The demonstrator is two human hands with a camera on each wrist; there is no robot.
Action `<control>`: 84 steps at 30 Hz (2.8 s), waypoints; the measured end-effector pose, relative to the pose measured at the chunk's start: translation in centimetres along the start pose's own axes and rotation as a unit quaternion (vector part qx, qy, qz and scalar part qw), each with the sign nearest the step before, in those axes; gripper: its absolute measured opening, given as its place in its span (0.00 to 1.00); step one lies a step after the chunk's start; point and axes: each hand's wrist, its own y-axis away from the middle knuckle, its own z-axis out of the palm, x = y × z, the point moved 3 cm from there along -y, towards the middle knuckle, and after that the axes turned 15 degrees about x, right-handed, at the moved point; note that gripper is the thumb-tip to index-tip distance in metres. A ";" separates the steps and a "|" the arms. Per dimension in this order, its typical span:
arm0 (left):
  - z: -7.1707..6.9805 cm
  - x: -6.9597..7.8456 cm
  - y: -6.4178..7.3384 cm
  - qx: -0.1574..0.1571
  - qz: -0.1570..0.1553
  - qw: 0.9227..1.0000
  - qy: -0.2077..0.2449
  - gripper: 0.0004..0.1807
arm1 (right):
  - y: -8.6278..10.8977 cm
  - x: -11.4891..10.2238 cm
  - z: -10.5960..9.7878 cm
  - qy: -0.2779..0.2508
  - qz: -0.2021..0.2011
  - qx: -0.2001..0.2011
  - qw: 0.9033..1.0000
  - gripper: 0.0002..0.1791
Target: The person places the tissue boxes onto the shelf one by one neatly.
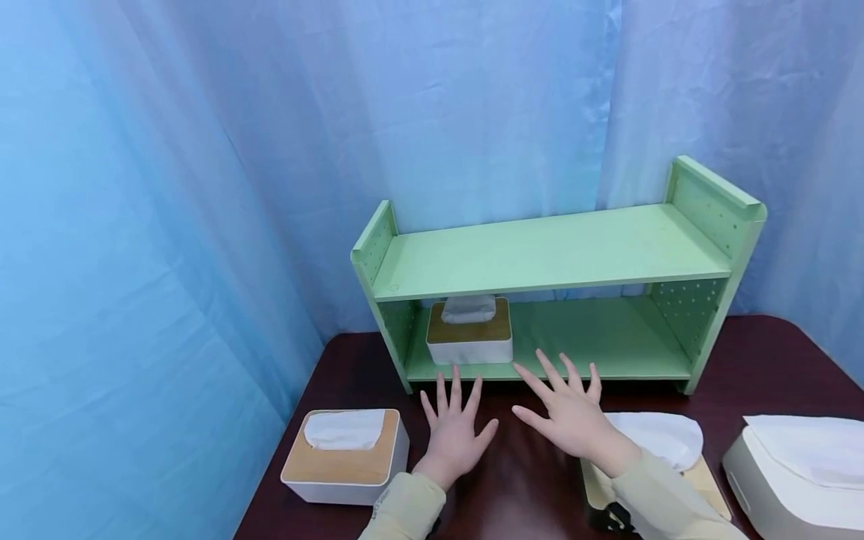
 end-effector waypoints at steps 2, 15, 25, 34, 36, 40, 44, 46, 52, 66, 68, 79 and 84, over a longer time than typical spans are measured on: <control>0.0 0.4 0.3 -0.002 0.001 1.000 0.013 0.38 | 0.6 0.1 -0.5 -0.003 0.000 0.000 1.000 0.36; -0.1 3.6 1.7 -0.005 0.011 0.997 0.079 0.39 | 3.9 2.1 -3.4 -0.027 0.010 0.010 1.000 0.35; 1.1 6.2 3.1 0.011 0.039 0.993 0.114 0.36 | 7.1 7.4 -6.1 -0.045 0.082 0.020 0.995 0.38; 2.3 8.9 4.1 -0.026 0.056 0.994 0.086 0.34 | 11.0 11.4 -5.9 -0.026 0.129 -0.004 0.991 0.42; 2.6 9.5 4.2 -0.048 0.054 0.993 0.095 0.35 | 11.6 12.0 -5.8 -0.020 0.138 -0.011 0.990 0.44; 3.2 10.8 4.4 -0.086 0.055 0.990 0.099 0.38 | 12.5 12.9 -5.6 -0.021 0.143 0.011 0.989 0.49; 3.8 12.0 4.5 -0.117 0.059 0.986 0.102 0.40 | 13.1 13.6 -5.3 -0.032 0.146 0.025 0.988 0.54; 4.2 12.4 4.5 -0.139 0.055 0.982 0.113 0.41 | 13.3 13.8 -5.0 -0.033 0.142 0.033 0.989 0.56; 5.5 12.7 4.9 -0.258 0.015 0.955 0.143 0.44 | 14.1 14.0 -3.3 -0.054 0.123 0.031 0.990 0.66; 6.4 13.0 5.1 -0.291 0.009 0.938 0.189 0.48 | 15.1 14.3 -1.3 -0.042 0.139 0.015 0.989 0.67; 6.5 12.9 5.2 -0.283 0.015 0.940 0.188 0.49 | 15.1 14.2 -1.3 -0.035 0.142 0.017 0.989 0.67; 6.9 12.8 5.4 -0.262 0.027 0.947 0.182 0.49 | 14.9 14.0 -1.3 -0.036 0.170 -0.013 0.985 0.65; 6.7 12.7 5.4 -0.247 0.046 0.953 0.166 0.49 | 14.7 13.8 -1.4 -0.040 0.175 -0.011 0.984 0.64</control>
